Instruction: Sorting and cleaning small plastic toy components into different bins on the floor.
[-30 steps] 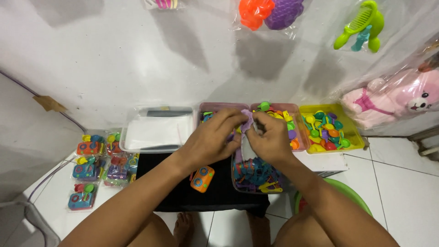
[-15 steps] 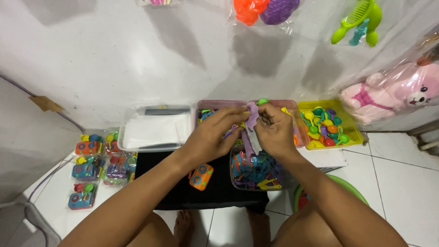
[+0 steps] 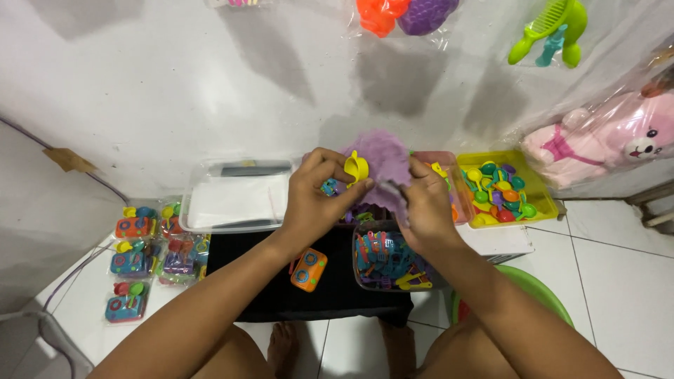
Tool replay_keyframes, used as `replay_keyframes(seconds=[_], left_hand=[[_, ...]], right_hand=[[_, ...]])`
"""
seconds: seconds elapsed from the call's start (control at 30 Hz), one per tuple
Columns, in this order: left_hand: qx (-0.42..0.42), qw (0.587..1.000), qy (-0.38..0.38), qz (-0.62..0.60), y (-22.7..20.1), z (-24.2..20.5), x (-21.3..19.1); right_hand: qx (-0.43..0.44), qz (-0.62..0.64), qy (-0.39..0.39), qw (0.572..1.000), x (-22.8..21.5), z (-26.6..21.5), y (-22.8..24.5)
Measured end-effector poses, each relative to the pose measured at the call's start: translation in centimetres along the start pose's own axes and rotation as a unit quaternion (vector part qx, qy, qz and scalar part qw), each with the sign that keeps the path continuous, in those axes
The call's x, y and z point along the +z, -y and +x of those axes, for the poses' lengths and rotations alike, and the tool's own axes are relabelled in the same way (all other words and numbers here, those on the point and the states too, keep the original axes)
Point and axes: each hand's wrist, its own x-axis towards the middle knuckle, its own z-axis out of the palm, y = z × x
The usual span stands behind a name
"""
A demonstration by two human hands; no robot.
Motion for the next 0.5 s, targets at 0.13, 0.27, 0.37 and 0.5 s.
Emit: replay_keyframes(seconds=[0.13, 0.27, 0.37, 0.5], left_hand=[[0.004, 1.000, 0.031, 0.000, 0.3, -0.5, 0.5], [-0.034, 0.998, 0.050, -0.005, 0.2, -1.2, 0.7], [-0.076, 0.995, 0.064, 0.009, -0.6, -1.1, 0.3], [-0.069, 0.995, 0.066, 0.004, -1.6, -0.3, -0.1]], right_hand=[[-0.078, -0.138, 0.101, 0.982, -1.4, 0.3, -1.7], [-0.064, -0.126, 0.077, 0.987, -1.5, 0.5, -1.9], [-0.014, -0.060, 0.066, 0.996, -0.9, 0.2, -1.3], [0.049, 0.027, 0.070, 0.996, -1.2, 0.6, -1.1]])
